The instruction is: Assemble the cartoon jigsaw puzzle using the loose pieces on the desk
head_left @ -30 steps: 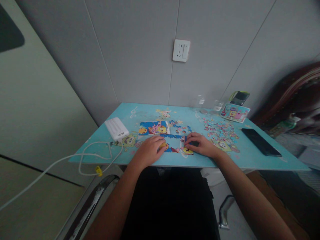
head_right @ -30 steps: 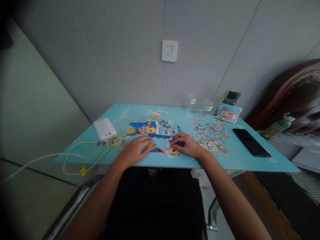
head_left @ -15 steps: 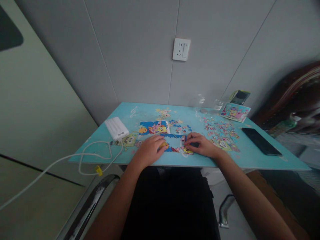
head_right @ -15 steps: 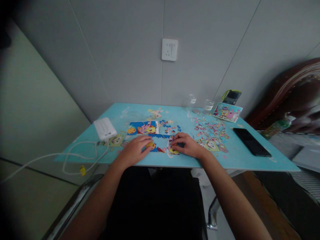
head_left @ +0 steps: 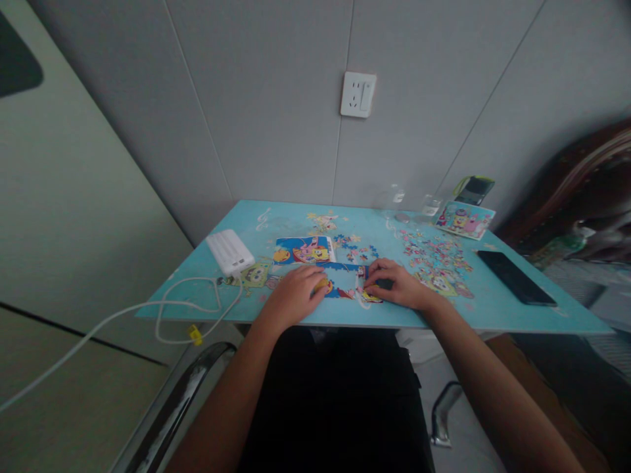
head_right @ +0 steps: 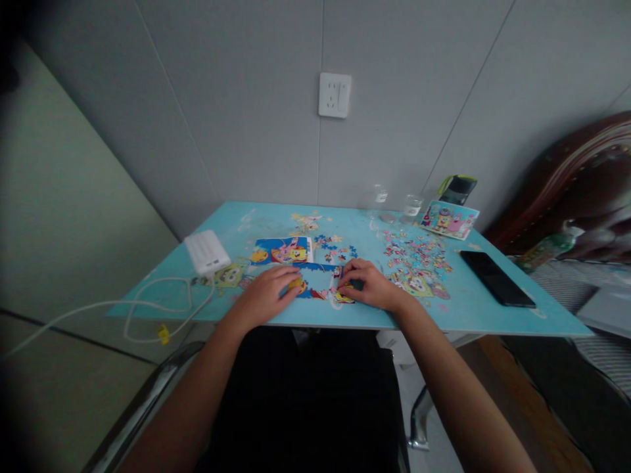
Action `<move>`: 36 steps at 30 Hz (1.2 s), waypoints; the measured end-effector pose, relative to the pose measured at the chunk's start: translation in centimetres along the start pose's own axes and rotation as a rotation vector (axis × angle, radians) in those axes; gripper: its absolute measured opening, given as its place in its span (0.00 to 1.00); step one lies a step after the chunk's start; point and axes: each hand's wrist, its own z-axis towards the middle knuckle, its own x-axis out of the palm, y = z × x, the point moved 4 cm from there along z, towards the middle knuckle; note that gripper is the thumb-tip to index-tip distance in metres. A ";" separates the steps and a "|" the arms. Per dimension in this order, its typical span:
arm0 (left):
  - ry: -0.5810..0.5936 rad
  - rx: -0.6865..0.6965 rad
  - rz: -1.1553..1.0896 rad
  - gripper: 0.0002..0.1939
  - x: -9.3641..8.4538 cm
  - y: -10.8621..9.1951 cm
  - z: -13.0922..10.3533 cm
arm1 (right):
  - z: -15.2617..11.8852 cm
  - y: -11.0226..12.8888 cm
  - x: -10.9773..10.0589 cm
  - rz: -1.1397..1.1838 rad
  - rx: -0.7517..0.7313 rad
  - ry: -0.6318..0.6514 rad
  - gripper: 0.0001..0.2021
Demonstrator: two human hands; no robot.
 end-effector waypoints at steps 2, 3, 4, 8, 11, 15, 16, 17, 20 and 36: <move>-0.002 -0.004 0.003 0.15 0.0 0.0 0.0 | -0.1 -0.1 -0.1 -0.002 0.009 -0.017 0.07; -0.003 -0.004 0.004 0.15 -0.1 -0.1 0.0 | -0.1 -0.1 -0.2 -0.003 0.015 -0.029 0.07; -0.003 -0.005 0.005 0.15 -0.1 -0.1 0.0 | -0.2 -0.2 -0.3 -0.003 0.023 -0.044 0.08; -0.002 -0.008 0.008 0.14 -0.2 -0.2 0.0 | -0.2 -0.3 -0.7 0.000 0.058 -0.111 0.11; 0.000 -0.010 0.011 0.14 -0.2 -0.1 0.0 | -0.2 -0.3 -0.8 0.000 0.074 -0.135 0.11; 0.006 -0.012 0.014 0.14 -0.3 -0.1 0.1 | -0.2 -0.6 -0.8 -0.007 0.106 -0.168 0.11; 0.008 -0.015 0.014 0.14 -0.3 -0.2 0.1 | -0.2 -0.7 -0.9 -0.011 0.122 -0.185 0.11; 0.010 -0.019 0.013 0.14 -0.3 -0.2 0.1 | -0.2 -0.9 -0.9 -0.014 0.140 -0.204 0.11; 0.024 -0.028 0.004 0.14 -0.4 -0.2 0.1 | -0.4 -1.3 -1.1 -0.023 0.197 -0.251 0.11; 0.071 -0.090 -0.011 0.15 -0.8 -0.7 -0.2 | -0.9 3.3 0.6 -0.062 0.324 0.028 0.10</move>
